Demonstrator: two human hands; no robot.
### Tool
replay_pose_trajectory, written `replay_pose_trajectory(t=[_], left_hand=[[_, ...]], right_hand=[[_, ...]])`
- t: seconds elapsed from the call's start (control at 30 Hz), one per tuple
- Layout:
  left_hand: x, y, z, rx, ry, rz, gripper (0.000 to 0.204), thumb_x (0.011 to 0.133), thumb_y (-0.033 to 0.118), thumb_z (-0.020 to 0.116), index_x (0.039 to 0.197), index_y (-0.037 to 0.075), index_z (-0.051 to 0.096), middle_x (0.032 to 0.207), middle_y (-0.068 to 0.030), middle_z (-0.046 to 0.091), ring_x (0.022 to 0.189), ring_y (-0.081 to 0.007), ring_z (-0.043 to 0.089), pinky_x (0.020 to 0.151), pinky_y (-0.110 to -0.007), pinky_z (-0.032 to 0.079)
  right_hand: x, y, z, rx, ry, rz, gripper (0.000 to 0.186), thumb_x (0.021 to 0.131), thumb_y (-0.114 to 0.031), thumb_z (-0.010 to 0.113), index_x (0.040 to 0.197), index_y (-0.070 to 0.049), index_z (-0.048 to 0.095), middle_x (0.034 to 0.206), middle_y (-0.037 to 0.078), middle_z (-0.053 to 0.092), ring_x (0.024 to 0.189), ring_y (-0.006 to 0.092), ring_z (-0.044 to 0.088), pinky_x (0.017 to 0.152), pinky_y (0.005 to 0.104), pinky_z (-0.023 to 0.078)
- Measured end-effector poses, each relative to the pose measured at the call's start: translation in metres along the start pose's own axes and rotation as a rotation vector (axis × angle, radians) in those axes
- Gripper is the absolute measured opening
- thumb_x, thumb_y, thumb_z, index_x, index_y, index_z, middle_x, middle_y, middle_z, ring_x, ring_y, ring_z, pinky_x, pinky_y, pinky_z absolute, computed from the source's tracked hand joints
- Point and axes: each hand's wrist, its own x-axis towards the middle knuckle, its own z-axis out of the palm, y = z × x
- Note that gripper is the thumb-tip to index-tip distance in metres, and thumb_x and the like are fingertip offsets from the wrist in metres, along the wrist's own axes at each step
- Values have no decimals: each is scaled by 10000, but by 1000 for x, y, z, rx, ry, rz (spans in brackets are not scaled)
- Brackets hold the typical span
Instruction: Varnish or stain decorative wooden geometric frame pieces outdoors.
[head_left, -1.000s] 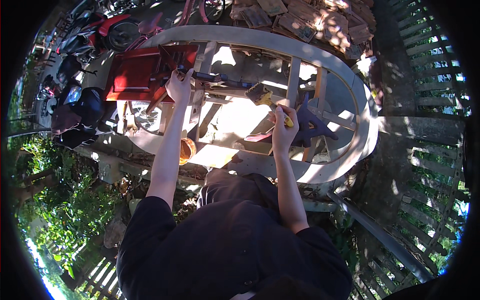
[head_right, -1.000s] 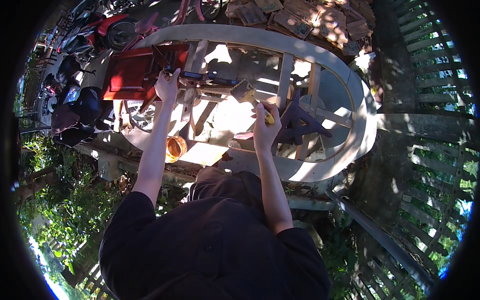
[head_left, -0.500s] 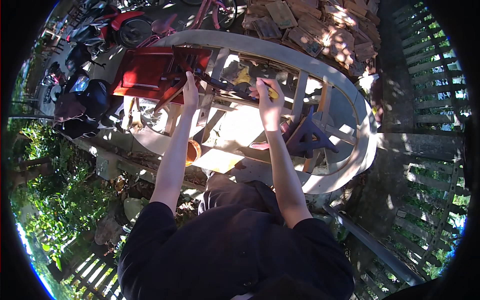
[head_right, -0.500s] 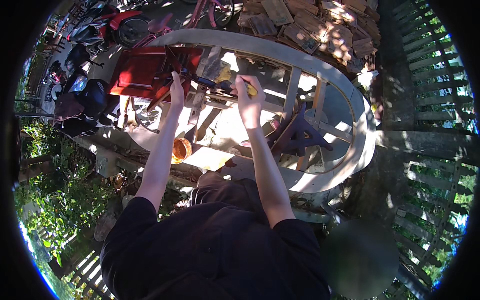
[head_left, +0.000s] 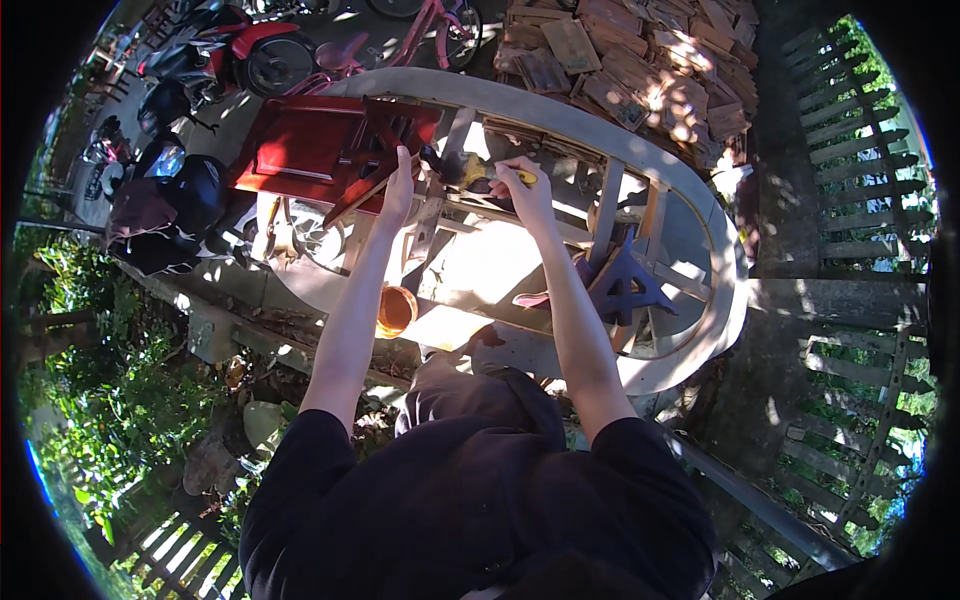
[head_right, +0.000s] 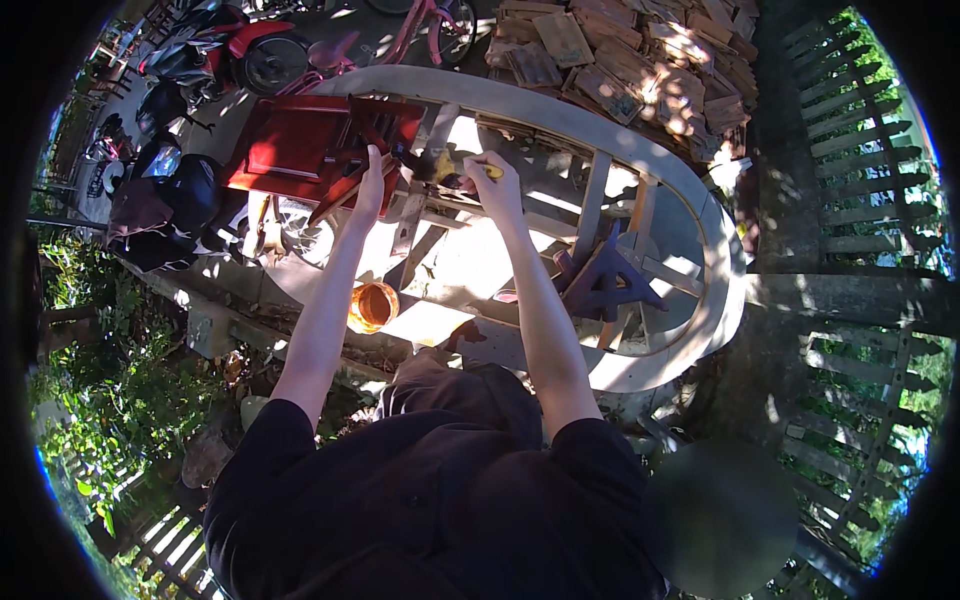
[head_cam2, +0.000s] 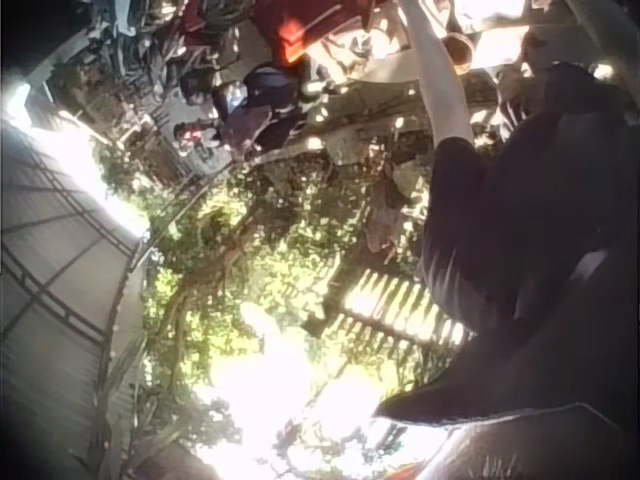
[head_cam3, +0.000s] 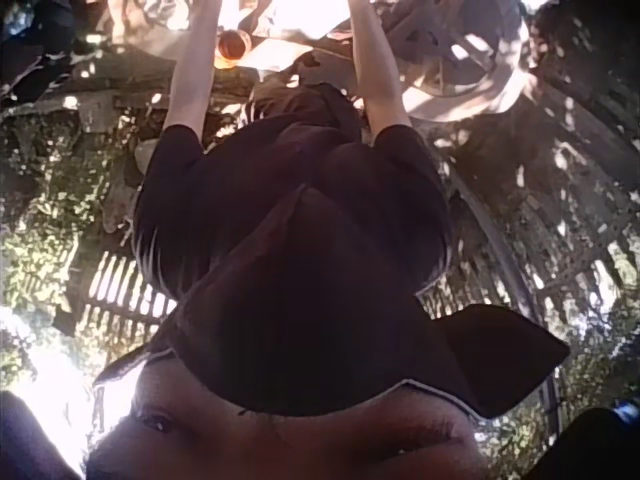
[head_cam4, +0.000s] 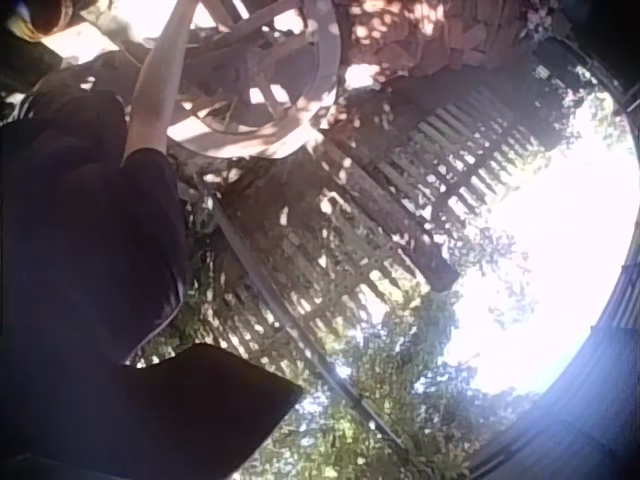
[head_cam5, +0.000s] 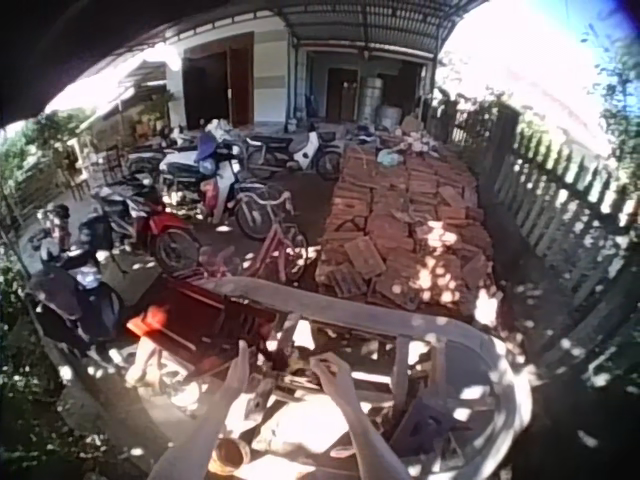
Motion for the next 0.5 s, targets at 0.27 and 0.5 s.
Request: replay_pose_trajectory(t=[0.27,0.5], left_hand=[[23,-3,-26,385,21,25,620,992,548,487,1041,-37,686,877,-78,669,871,-129,571,844,-298,445],[33,13,-11,345,-52,-70,569,975,505,543,950,-36,719,811,-73,701,763,-131,596,746,-302,456]], right_hand=[[-17,11,10,98,102,-35,166,960,-153,631,1005,6,644,781,63,676,667,82,625,614,211,507],[-9,50,-22,-466,176,-91,162,952,-151,631,1006,1,647,782,45,661,697,99,640,644,217,517]])
